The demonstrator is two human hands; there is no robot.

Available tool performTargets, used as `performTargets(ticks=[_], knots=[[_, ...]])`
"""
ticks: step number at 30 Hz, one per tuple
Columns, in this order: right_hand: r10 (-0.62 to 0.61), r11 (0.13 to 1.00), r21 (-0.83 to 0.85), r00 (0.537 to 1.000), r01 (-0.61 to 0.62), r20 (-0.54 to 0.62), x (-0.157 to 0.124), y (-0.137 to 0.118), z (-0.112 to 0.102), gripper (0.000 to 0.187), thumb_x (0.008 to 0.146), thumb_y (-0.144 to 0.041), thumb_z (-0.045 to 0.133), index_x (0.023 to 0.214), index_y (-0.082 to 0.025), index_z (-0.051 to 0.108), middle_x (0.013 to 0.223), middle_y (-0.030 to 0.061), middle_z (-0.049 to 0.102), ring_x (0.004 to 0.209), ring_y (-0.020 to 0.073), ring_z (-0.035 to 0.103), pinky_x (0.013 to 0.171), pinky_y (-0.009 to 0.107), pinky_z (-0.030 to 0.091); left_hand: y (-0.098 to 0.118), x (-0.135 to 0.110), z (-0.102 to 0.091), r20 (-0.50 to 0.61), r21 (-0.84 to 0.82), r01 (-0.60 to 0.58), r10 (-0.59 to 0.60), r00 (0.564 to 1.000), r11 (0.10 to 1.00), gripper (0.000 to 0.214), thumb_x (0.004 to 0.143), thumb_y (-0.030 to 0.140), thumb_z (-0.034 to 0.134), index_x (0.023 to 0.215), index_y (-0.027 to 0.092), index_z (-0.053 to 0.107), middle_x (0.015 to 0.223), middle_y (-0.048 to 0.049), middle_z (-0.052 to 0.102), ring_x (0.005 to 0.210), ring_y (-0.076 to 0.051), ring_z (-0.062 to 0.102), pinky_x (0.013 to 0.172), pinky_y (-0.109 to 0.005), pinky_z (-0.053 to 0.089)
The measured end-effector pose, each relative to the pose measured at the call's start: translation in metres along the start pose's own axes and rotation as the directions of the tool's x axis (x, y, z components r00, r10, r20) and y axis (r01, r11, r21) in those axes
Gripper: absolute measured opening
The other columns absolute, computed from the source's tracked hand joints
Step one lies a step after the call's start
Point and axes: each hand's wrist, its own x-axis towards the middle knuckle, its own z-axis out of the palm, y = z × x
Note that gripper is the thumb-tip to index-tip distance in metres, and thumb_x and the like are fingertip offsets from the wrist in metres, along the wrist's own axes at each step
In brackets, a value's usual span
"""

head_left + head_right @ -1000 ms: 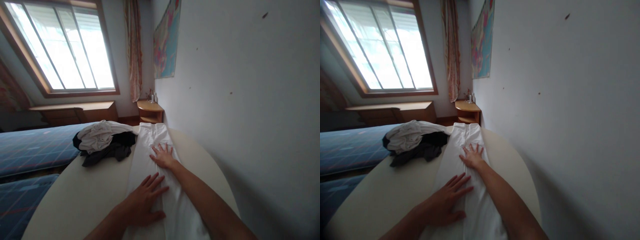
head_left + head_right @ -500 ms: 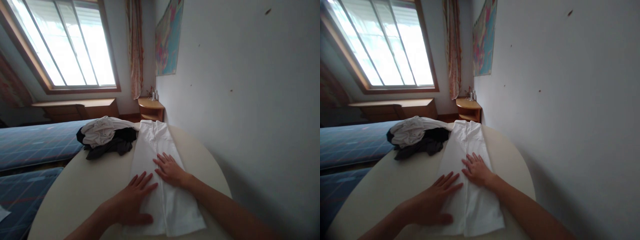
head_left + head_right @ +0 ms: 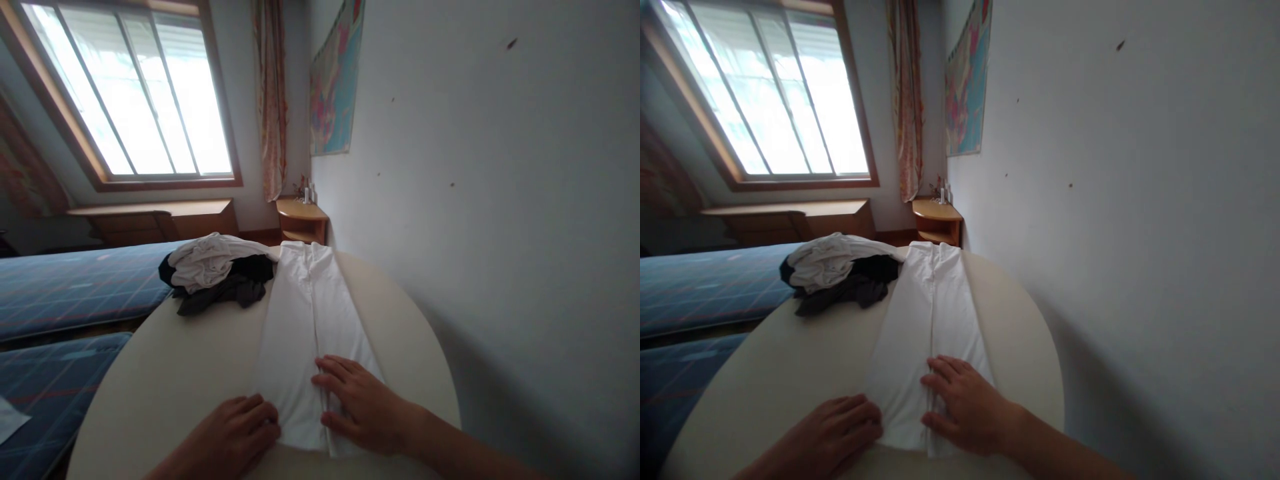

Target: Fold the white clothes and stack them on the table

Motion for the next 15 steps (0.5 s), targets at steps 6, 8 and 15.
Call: performTargets(ticks=[6,8,15], knots=[[-0.04,0.998,-0.05,0.996,0.036,-0.079,0.006,0.003,0.003,0.046,0.089,-0.019,0.056,0.134,-0.031,0.059,0.119,0.008,0.062,0.114,0.0219,0.054,0.105,0.04,0.041,-0.002,-0.01,0.006,0.001,0.128,-0.035,0.035,0.999,0.991,0.01,0.097,0.013,0.051,0.1,0.021,0.056,0.085,0.0002,0.063,0.072,-0.015,0.058,0.068,-0.027,0.043],[-0.042,0.997,-0.069,0.994,0.036,-0.099,0.01,0.003,0.007,0.037,0.089,-0.02,0.058,0.124,-0.031,0.066,0.109,0.0067,0.064,0.105,0.0212,0.056,0.098,0.039,0.043,-0.002,-0.013,0.008,0.025,0.156,-0.041,0.037,0.999,0.987,0.01,0.095,0.013,0.054,0.1,0.022,0.055,0.086,0.0011,0.063,0.073,-0.015,0.057,0.068,-0.027,0.042],[-0.106,0.989,-0.115,0.991,0.096,-0.086,0.016,0.002,0.007,0.019,0.098,-0.027,0.053,0.097,-0.023,0.072,0.095,0.0057,0.066,0.088,0.0174,0.057,0.085,0.031,0.044,-0.001,-0.016,0.007,0.051,0.124,-0.045,0.039,0.998,0.991,0.014,0.092,0.012,0.058,0.101,0.022,0.054,0.083,0.0019,0.062,0.07,-0.015,0.056,0.067,-0.029,0.04]])
